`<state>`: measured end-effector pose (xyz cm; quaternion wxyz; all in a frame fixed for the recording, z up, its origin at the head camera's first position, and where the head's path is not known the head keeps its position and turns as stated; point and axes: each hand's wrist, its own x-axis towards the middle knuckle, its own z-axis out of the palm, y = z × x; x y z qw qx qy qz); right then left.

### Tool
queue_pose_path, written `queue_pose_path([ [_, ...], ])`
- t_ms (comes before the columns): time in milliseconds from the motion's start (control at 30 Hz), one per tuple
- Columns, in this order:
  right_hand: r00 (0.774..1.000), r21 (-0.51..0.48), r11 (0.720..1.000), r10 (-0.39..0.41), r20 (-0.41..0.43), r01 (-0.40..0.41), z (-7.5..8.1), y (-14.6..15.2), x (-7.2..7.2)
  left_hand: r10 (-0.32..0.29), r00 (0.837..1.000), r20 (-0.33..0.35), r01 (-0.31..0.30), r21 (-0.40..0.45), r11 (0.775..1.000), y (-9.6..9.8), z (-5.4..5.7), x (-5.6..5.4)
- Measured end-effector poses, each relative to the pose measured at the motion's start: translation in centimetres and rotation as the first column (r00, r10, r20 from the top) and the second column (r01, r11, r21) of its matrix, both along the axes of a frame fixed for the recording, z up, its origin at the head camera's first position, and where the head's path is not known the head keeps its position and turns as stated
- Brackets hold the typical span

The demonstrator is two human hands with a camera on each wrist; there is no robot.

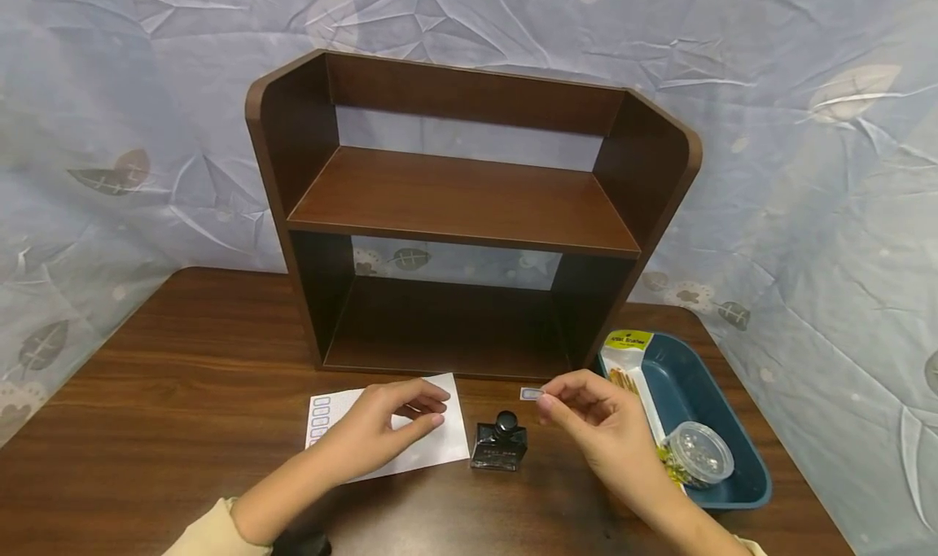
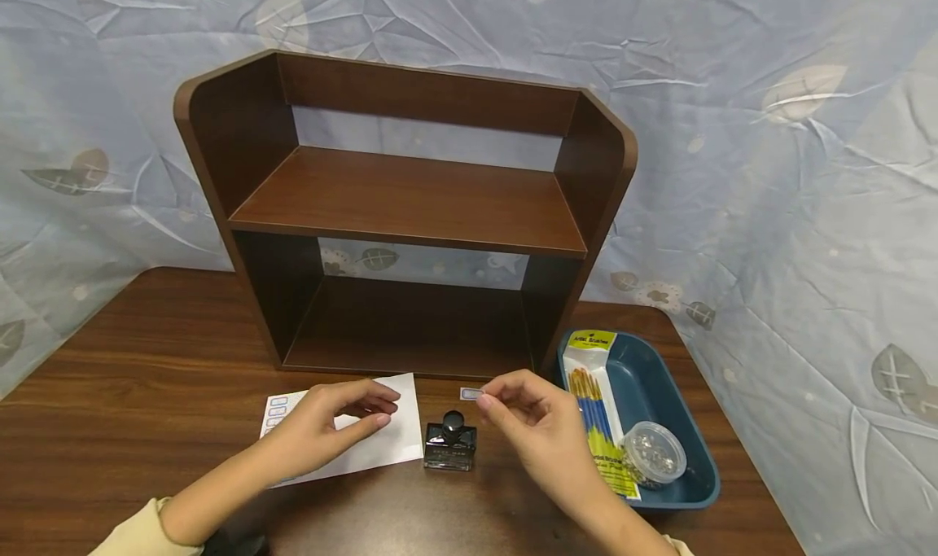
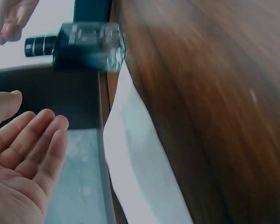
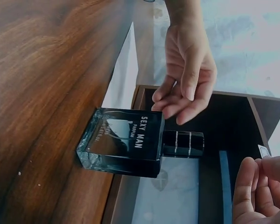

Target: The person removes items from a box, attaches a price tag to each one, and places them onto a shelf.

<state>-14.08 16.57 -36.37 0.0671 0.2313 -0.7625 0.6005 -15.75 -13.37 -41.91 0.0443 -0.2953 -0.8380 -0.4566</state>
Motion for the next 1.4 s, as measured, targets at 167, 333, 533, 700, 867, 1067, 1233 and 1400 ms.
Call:
queue_pose_path([
  [167,0.998,0.027,0.999,-0.033,0.050,0.032,-0.3,0.0,0.2,-0.104,0.994,0.034,0.104,0.018,0.994,1.9,-0.5,-0.2],
  [333,0.996,0.039,0.999,-0.030,0.082,0.027,-0.7,0.0,0.5,-0.157,0.987,0.025,0.156,0.038,0.987,3.0,-0.8,-0.4],
  [533,0.995,0.037,0.999,-0.006,0.097,0.002,-1.4,0.1,0.7,-0.173,0.984,0.030,0.172,0.047,0.984,3.7,-1.0,-0.4],
  [700,0.992,-0.006,0.999,0.039,0.122,-0.039,-2.0,0.1,0.8,-0.175,0.984,0.028,0.174,0.034,0.984,4.1,-1.2,-0.5],
  [867,0.985,-0.034,0.998,0.059,0.164,-0.054,-2.4,-0.1,0.8,-0.157,0.987,0.034,0.157,0.014,0.988,4.3,-1.3,-0.4],
  [1067,0.977,-0.029,0.999,0.044,0.207,-0.039,-2.7,-0.1,1.1,-0.146,0.988,0.046,0.147,-0.003,0.989,4.4,-1.2,-0.4],
  [1233,0.977,-0.032,0.997,0.070,0.199,-0.065,-3.3,-0.1,1.2,-0.144,0.989,0.027,0.145,-0.019,0.989,4.4,-1.2,-0.5],
  [1400,0.981,-0.040,0.994,0.109,0.158,-0.104,-4.0,-0.1,1.4,-0.143,0.989,0.027,0.143,-0.022,0.989,4.5,-1.3,-0.5],
])
